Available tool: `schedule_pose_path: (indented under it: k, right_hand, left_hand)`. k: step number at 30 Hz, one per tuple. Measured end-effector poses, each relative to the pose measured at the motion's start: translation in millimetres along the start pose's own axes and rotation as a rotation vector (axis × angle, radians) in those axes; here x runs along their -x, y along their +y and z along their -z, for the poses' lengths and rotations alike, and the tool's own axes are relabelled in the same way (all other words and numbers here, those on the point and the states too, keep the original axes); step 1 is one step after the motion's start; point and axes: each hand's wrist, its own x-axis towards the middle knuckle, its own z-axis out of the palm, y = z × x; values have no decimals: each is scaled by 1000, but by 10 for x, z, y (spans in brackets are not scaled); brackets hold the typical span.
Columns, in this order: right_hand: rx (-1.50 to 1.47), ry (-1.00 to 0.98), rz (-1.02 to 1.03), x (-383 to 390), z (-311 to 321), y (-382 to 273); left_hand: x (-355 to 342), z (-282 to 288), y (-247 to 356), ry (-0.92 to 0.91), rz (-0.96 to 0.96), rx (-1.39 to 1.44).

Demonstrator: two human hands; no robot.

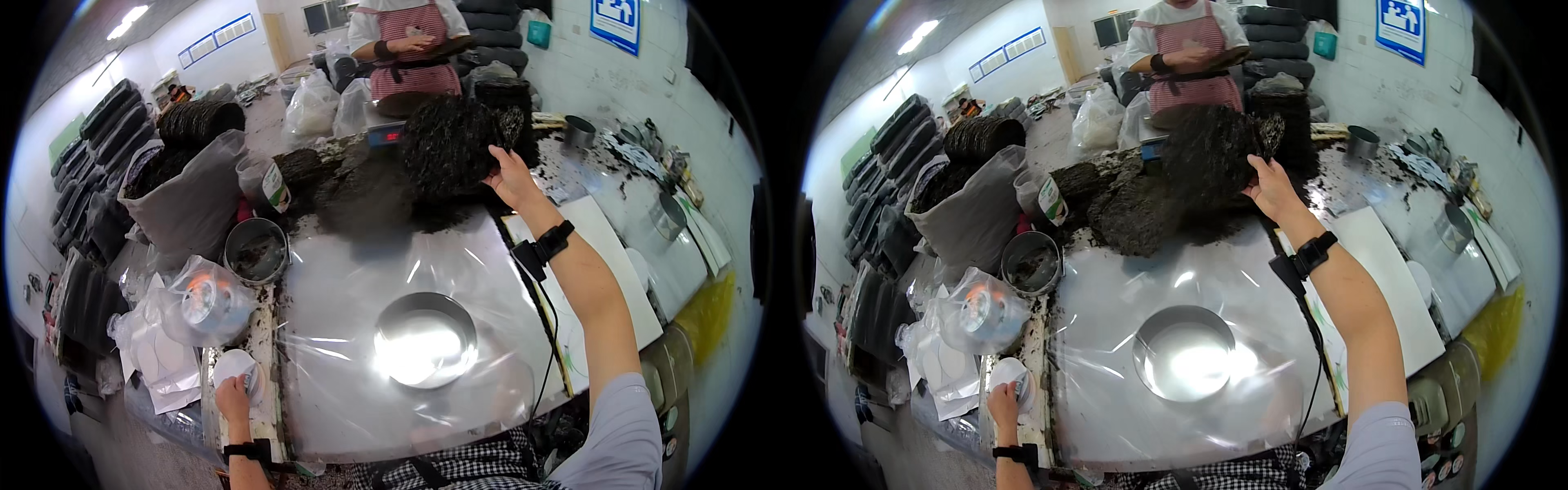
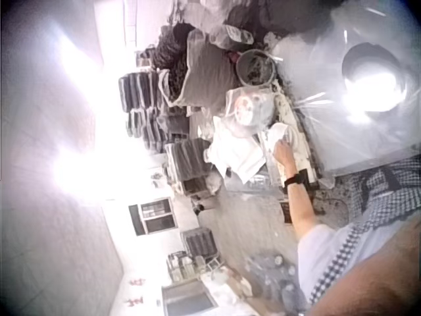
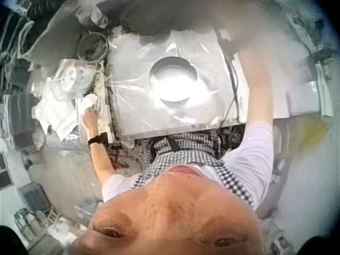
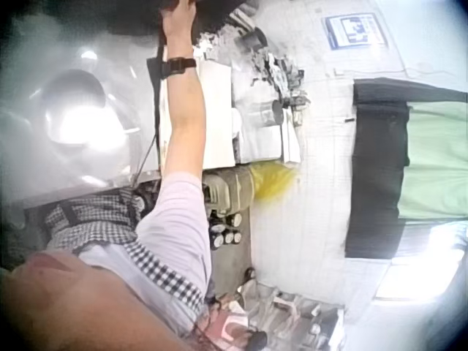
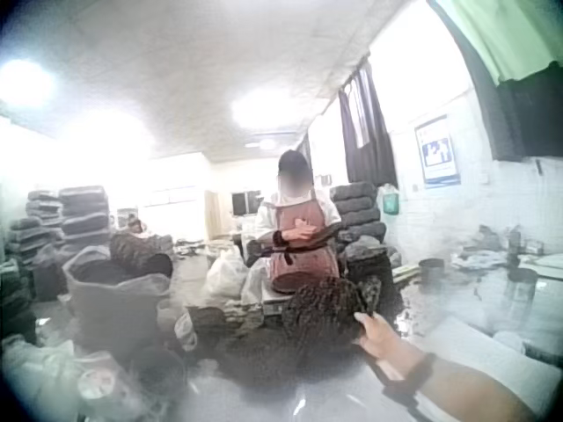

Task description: The person places compressed dark tea discs into plastic bags, uses a metal ring to help shape the packaging, and applies circular green labels to the center of each disc before moving them aside.

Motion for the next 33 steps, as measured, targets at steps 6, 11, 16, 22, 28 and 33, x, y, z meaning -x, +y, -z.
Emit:
schedule_pose_path:
  k: [6, 11, 16, 22, 28, 33]
  right_hand:
    - [-2, 6, -162, 1086, 309, -306]
    - [61, -15, -188, 1763, 374, -349]
    - [63, -2, -166, 2093, 492, -452]
    - [113, 26, -153, 2238, 697, -406]
    - [129, 37, -258, 2207, 747, -186]
    - [137, 46, -257, 2209, 636, -191]
  left_hand:
    - [108, 141, 204, 78, -71, -58]
    - [226, 1000, 1614, 312, -92, 418]
    - [189, 1400, 1568, 694, -170, 430]
    - [367, 880, 551, 355, -138, 77]
    - [378, 122, 2, 79, -82, 343]
    - [119, 89, -40, -27, -40, 154]
